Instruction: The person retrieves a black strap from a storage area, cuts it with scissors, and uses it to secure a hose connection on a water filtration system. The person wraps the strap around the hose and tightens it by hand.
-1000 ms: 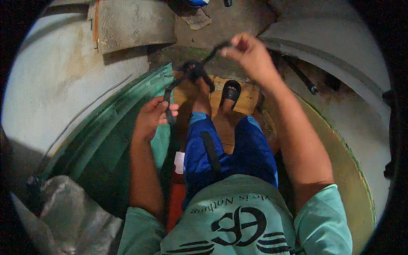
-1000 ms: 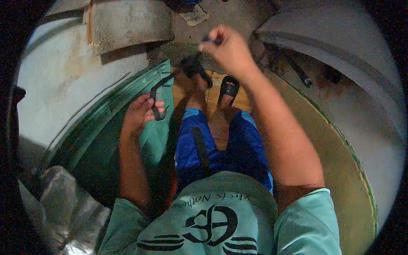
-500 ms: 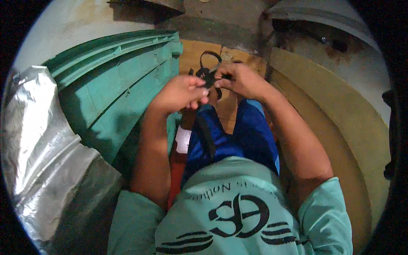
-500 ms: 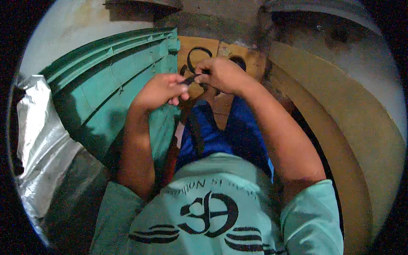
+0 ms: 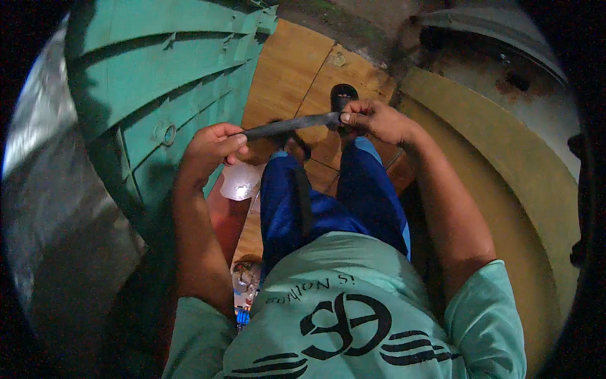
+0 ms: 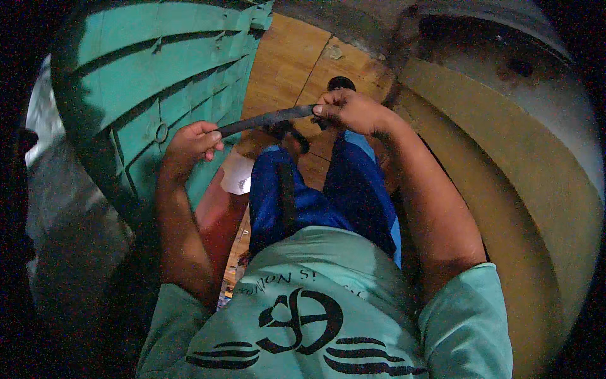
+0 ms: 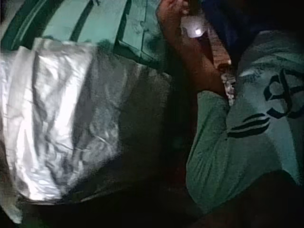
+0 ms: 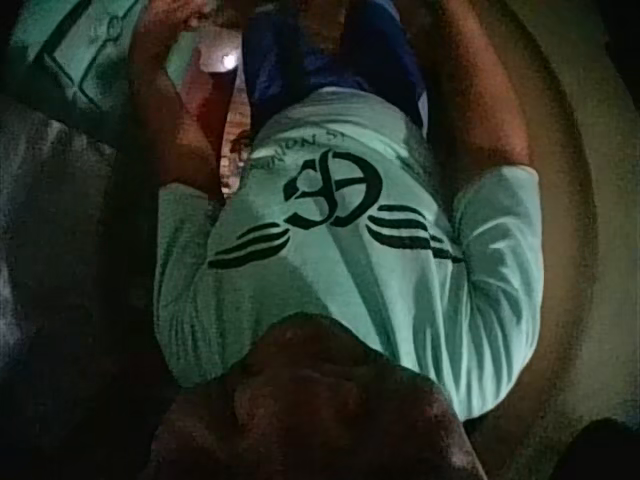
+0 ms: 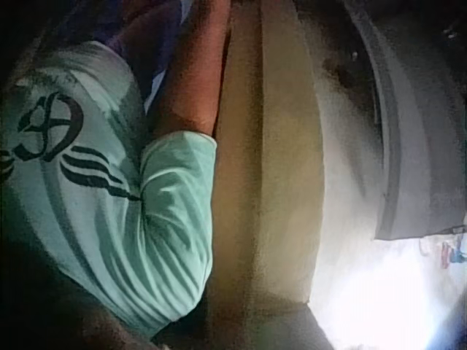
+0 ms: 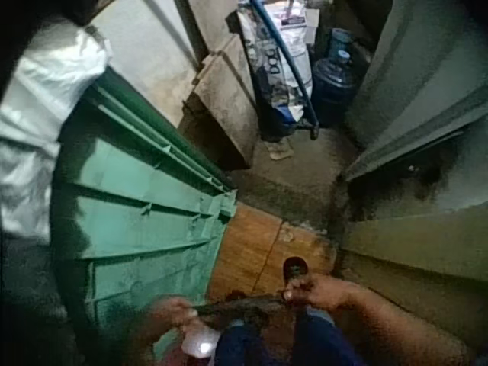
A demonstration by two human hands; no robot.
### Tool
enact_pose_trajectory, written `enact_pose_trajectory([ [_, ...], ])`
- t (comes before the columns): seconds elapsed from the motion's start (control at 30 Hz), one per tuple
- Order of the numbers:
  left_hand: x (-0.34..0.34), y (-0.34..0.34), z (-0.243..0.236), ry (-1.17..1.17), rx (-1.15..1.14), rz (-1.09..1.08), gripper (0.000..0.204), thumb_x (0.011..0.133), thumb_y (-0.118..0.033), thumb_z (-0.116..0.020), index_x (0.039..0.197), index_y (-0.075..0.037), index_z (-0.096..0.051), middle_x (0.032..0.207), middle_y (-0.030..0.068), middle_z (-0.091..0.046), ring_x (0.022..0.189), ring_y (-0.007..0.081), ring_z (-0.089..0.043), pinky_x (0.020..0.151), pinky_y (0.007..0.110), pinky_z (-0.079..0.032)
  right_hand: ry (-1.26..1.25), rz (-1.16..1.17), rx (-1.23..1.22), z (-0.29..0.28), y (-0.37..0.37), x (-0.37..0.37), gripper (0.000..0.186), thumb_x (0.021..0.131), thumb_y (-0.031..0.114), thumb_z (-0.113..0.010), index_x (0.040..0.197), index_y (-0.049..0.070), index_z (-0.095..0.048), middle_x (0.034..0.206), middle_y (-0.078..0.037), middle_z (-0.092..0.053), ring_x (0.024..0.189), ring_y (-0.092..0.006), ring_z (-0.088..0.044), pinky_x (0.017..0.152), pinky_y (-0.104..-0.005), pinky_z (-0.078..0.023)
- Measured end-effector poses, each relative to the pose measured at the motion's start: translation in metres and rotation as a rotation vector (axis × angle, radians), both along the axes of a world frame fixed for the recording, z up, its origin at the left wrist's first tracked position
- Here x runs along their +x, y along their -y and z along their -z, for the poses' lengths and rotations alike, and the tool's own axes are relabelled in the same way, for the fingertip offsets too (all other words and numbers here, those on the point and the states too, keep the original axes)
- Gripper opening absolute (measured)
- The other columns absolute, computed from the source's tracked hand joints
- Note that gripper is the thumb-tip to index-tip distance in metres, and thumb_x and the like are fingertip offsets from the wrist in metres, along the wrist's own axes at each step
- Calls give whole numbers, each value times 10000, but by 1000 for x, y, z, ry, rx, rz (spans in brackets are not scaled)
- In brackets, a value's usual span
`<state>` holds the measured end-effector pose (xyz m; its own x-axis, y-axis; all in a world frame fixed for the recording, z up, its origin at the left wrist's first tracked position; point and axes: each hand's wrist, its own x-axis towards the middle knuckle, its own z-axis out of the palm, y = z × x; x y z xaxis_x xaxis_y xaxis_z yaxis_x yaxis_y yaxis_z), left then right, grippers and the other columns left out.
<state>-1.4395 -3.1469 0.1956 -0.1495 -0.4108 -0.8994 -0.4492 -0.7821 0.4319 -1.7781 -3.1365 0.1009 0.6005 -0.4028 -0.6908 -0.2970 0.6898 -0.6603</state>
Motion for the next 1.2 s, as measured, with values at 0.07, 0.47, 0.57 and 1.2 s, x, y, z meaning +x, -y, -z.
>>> enact_pose_trajectory([
  [0.07, 12, -19, -3, 23, -32, -102, 214, 887, -216, -617, 998, -34, -594, 773, 23, -636, 564, 57, -502, 525, 210, -407, 68, 29, 47, 1, -18, 12, 267, 937, 316, -581, 891, 58, -634, 740, 18, -594, 702, -99, -538, 656, -282, -441],
  [0.47, 100, -121, -46, 108, -227, -394, 201, 898, -196, -636, 1024, -42, -613, 773, 41, -655, 575, 75, -530, 525, 216, -432, -26, -55, -162, -59, -71, 82, 238, 927, 279, -597, 964, 53, -666, 777, 25, -600, 687, -78, -508, 648, -267, -431],
  [0.57, 107, -146, -84, 41, -264, -499, 208, 896, -186, -633, 1042, -39, -612, 786, 53, -667, 609, 85, -551, 533, 225, -447, -2, -81, -147, -92, -79, 113, 258, 917, 270, -618, 882, 18, -659, 774, 14, -603, 749, -111, -541, 728, -290, -459],
  [1.2, 109, -451, -47, 320, -244, -1121, 210, 815, -226, -702, 845, -20, -676, 701, 73, -663, 547, 141, -612, 485, 273, -490, 260, -1224, -687, -99, -105, 206, 189, 927, 168, -529, 910, 29, -656, 836, -114, -662, 703, -160, -642, 697, -307, -520],
])
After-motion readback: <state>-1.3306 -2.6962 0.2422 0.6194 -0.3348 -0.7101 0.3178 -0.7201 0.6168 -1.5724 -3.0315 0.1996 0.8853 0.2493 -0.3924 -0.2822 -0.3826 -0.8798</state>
